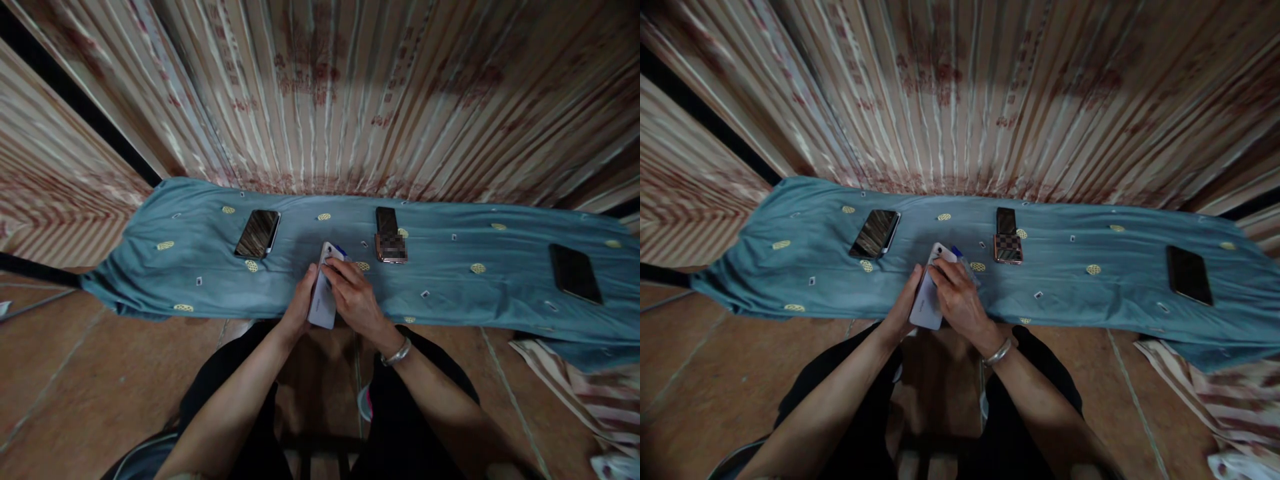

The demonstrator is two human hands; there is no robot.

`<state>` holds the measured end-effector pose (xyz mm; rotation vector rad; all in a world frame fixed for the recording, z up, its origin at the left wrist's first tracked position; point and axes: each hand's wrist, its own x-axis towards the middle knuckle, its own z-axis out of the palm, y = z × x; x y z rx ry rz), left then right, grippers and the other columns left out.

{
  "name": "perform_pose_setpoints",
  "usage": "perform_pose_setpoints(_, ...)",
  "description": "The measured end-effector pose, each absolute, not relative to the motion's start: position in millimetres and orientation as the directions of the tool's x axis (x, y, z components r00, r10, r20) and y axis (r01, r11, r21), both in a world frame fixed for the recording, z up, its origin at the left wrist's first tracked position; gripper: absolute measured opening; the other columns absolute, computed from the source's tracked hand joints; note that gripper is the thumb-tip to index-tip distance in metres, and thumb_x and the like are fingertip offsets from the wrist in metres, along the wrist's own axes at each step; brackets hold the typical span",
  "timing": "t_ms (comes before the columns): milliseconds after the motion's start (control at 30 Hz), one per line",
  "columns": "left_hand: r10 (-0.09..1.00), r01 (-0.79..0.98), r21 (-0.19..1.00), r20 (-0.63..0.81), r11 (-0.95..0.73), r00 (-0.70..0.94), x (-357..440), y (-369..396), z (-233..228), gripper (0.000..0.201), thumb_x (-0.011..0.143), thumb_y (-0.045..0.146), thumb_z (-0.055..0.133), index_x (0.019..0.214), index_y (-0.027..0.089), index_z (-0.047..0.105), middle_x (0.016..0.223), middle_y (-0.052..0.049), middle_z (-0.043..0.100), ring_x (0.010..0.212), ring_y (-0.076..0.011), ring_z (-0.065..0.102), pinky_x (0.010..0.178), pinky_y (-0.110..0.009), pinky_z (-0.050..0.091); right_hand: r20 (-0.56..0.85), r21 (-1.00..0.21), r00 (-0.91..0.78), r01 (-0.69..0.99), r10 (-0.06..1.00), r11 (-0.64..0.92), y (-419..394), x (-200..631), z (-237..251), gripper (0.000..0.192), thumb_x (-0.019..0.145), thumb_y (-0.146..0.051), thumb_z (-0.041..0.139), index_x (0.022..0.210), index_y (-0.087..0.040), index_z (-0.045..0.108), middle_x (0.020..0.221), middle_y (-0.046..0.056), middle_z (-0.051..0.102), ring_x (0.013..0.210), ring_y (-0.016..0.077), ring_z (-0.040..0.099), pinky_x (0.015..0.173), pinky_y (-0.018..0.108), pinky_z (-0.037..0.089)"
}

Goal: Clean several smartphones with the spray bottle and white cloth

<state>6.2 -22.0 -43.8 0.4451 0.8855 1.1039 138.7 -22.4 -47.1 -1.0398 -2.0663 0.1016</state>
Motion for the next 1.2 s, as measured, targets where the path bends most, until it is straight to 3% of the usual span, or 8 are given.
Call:
perform_pose_setpoints(67, 0.892, -0.605, 0.672, -0.423, 0.426, 0.159, 5.0, -21.0, -39.5, 0.047, 0.085, 0.051, 0.067, 0.107, 0.010, 0.072, 0.084, -0.006, 0.073, 0.085, -0.0176, 0.068, 0.076, -0.025, 0.052, 0.630, -0.393, -0.345, 0.631, 0.696, 0.668, -25.3, 136.4, -47.4, 0.042, 0.096, -0.010, 0.042, 0.131, -0.019, 0.064, 0.127, 0.013, 0.066, 0.117, 0.0261, 0.061, 0.103, 0.046, 0.053)
perform_pose_setpoints(267, 0.867, -0.652, 0.602, -0.460, 0.461, 0.189, -0.6, -19.0, -31.5, 0.045, 0.097, 0.048, 0.051, 0.105, 0.009, 0.071, 0.072, -0.004, 0.069, 0.064, -0.0128, 0.063, 0.064, -0.023, 0.051, 0.618, -0.418, -0.366, 0.596, 0.696, 0.685, -37.3, 128.9, -47.8, 0.046, 0.097, -0.009, 0.040, 0.137, -0.020, 0.059, 0.130, 0.012, 0.064, 0.118, 0.0252, 0.061, 0.101, 0.045, 0.054)
perform_pose_setpoints(433, 0.868, -0.642, 0.607, -0.453, 0.467, 0.203, -1.1, -19.5, -26.7, 0.053, 0.102, 0.049, 0.037, 0.117, 0.009, 0.067, 0.083, -0.008, 0.073, 0.074, -0.0161, 0.069, 0.066, -0.024, 0.053, 0.600, -0.430, -0.377, 0.592, 0.706, 0.682, -43.0, 125.7, -48.0, 0.050, 0.097, -0.008, 0.037, 0.142, -0.022, 0.054, 0.136, 0.010, 0.062, 0.125, 0.0239, 0.057, 0.106, 0.045, 0.052)
perform_pose_setpoints(667, 0.862, -0.633, 0.608, -0.463, 0.478, 0.206, -0.3, -18.8, -27.7, 0.056, 0.093, 0.055, 0.054, 0.126, 0.011, 0.065, 0.093, -0.009, 0.075, 0.085, -0.0190, 0.071, 0.072, -0.025, 0.055, 0.505, -0.476, -0.373, 0.632, 0.778, 0.612, -36.0, 127.9, -50.6, 0.056, 0.096, -0.007, 0.036, 0.149, -0.022, 0.046, 0.147, 0.012, 0.055, 0.139, 0.0254, 0.047, 0.115, 0.051, 0.044)
perform_pose_setpoints(833, 0.847, -0.627, 0.596, -0.484, 0.502, 0.218, -8.2, -13.8, -35.7, 0.057, 0.091, 0.057, 0.055, 0.119, 0.009, 0.067, 0.088, -0.009, 0.073, 0.075, -0.0172, 0.069, 0.065, -0.025, 0.052, 0.536, -0.464, -0.399, 0.597, 0.744, 0.654, -38.5, 121.8, -57.4, 0.056, 0.097, -0.009, 0.035, 0.150, -0.021, 0.044, 0.146, 0.012, 0.055, 0.139, 0.0245, 0.047, 0.114, 0.050, 0.045)
perform_pose_setpoints(967, 0.878, -0.620, 0.650, -0.457, 0.440, 0.144, -7.9, -13.4, -39.4, 0.048, 0.090, 0.050, 0.061, 0.113, 0.009, 0.069, 0.085, -0.007, 0.073, 0.067, -0.0138, 0.064, 0.065, -0.024, 0.050, 0.508, -0.486, -0.370, 0.623, 0.778, 0.613, -33.0, 123.1, -62.3, 0.055, 0.096, -0.009, 0.035, 0.149, -0.019, 0.045, 0.147, 0.014, 0.054, 0.139, 0.0256, 0.046, 0.115, 0.051, 0.044)
perform_pose_setpoints(1200, 0.913, -0.576, 0.720, -0.388, 0.386, 0.127, -1.6, -19.7, -36.4, 0.052, 0.082, 0.046, 0.072, 0.121, 0.012, 0.068, 0.084, -0.004, 0.073, 0.061, -0.0115, 0.058, 0.059, -0.024, 0.045, 0.510, -0.497, -0.292, 0.668, 0.809, 0.554, -17.4, 136.7, -67.0, 0.056, 0.095, -0.010, 0.036, 0.150, -0.017, 0.044, 0.149, 0.015, 0.052, 0.140, 0.0263, 0.046, 0.117, 0.054, 0.040)
